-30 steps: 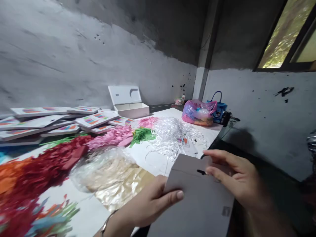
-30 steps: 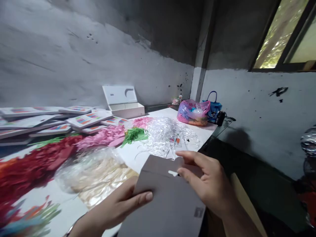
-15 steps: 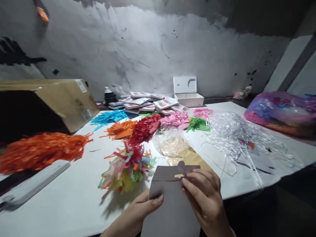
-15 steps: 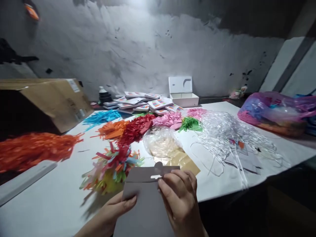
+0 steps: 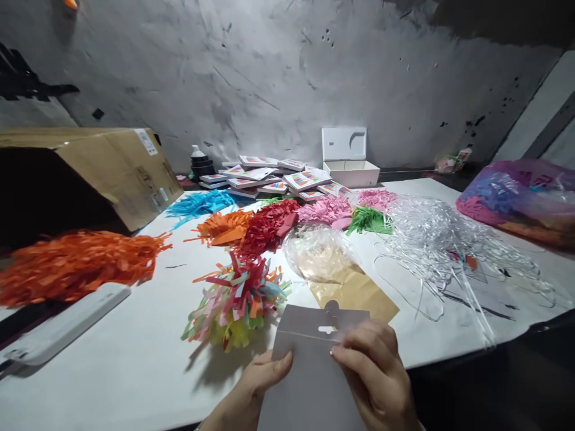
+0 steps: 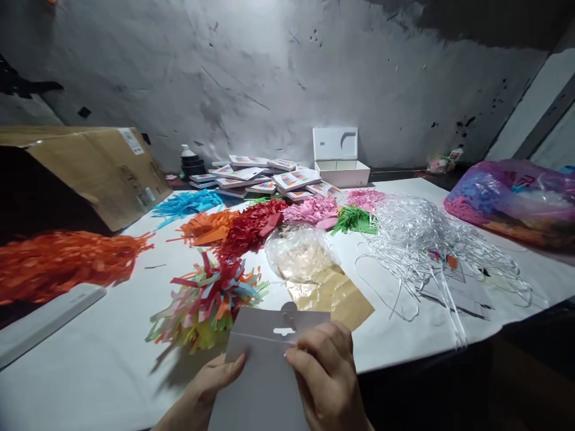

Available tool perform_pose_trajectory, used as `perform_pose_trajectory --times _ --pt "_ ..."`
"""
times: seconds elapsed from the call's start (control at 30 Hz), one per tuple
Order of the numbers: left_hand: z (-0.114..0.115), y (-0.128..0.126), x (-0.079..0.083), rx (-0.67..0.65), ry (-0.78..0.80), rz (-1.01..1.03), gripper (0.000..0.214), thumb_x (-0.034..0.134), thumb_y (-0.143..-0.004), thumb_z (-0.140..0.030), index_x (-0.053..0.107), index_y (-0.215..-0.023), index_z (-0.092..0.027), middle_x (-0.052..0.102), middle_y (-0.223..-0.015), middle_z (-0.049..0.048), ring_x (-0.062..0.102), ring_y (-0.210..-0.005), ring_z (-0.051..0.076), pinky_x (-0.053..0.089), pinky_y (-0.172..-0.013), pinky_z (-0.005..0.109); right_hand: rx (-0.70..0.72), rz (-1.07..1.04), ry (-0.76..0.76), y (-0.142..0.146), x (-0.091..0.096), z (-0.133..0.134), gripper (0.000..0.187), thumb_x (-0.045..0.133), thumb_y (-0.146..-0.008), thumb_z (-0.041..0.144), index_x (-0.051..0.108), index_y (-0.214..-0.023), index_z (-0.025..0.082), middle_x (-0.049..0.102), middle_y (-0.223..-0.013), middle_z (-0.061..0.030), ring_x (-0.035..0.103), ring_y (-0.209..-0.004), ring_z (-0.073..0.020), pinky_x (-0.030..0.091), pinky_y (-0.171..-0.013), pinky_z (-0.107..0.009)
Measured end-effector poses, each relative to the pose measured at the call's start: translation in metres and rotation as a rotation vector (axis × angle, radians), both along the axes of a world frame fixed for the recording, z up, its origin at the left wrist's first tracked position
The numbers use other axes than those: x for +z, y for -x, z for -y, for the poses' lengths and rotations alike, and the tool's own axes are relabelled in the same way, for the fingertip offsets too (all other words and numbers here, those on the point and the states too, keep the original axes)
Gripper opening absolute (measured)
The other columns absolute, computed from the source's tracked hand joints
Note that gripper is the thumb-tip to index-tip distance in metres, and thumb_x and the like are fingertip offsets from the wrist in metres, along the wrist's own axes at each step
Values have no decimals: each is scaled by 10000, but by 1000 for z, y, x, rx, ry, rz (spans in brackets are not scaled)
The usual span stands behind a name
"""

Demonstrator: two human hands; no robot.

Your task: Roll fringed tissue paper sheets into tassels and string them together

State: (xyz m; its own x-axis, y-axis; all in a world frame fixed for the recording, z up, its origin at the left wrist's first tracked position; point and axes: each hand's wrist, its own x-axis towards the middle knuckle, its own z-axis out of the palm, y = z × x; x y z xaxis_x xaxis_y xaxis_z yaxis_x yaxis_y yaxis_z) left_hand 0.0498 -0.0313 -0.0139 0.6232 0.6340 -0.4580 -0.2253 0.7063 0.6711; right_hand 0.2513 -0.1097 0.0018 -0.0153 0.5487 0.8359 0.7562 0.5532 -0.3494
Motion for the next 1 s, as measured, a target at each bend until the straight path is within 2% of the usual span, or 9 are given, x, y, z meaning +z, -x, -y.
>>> perform_pose_trajectory --times 0.17,0.3,0.4,0.6,0.67,0.77,0.83,0.93,1.0 --pt "-4 4 4 3 -62 7 541 904 -683 -393 769 -1134 -126 806 -974 160 757 -943 350 577 -858 421 -340 -270 -11 -26 -22 20 148 537 -976 169 645 -983 270 705 -892 -27 681 -870 -217 521 -844 -367" --pt "-3 5 7 -46 -94 -3 566 914 -667 -425 771 -1145 -158 803 -977 132 748 -897 303 563 -804 361 -838 45 -38 -52 -16 26 213 666 -941 278 697 -1144 224 657 -1261 -141 620 -1155 -348 430 -1029 -536" --pt "0 -1 12 -132 -160 -35 533 904 -677 -456 788 -1117 -179 801 -968 102 725 -908 274 536 -831 330 -671 209 -77 -36 -3 16 370 685 -936 329 640 -1271 179 605 -1347 -169 585 -1225 -352 385 -1087 -565" --pt "2 -10 15 -258 -303 -63 521 862 -695 -545 807 -1070 -186 797 -951 79 693 -903 260 521 -839 321 -217 -66 3 1 6 -1 128 619 -943 117 682 -973 225 686 -936 -35 649 -973 -207 502 -915 -375" --pt "0 -6 13 -203 -264 -48 543 882 -676 -525 800 -1083 -175 799 -940 89 705 -880 266 528 -812 324 -312 -133 -42 -12 3 4 118 619 -947 137 685 -972 231 692 -951 -32 657 -969 -204 510 -924 -372" --pt "-6 4 9 -85 -184 -17 530 889 -695 -458 779 -1125 -168 803 -936 104 732 -855 277 544 -771 331 -752 -228 -96 -44 -4 16 91 656 -950 275 721 -969 214 713 -1047 -76 668 -1023 -243 494 -975 -403" --pt "-11 7 7 -7 -167 3 513 875 -726 -424 761 -1153 -164 805 -938 113 745 -855 286 556 -765 342 -914 -218 -33 -58 -10 23 348 665 -922 478 736 -1091 182 671 -1251 -152 620 -1182 -337 458 -1033 -484" --pt "-15 1 6 -1 -207 28 529 871 -726 -438 750 -1143 -136 801 -971 146 751 -892 326 577 -758 365 -641 -358 173 -48 -19 34 716 578 -863 724 649 -1327 183 680 -1263 -163 667 -1138 -355 576 -846 -410" --pt "-13 -10 9 51 -327 -16 574 863 -729 -459 721 -1194 -155 775 -1109 163 727 -1018 359 583 -824 392 -453 -423 288 -30 -21 44 606 607 -856 697 714 -1238 239 769 -964 -87 749 -879 -300 587 -621 -303"
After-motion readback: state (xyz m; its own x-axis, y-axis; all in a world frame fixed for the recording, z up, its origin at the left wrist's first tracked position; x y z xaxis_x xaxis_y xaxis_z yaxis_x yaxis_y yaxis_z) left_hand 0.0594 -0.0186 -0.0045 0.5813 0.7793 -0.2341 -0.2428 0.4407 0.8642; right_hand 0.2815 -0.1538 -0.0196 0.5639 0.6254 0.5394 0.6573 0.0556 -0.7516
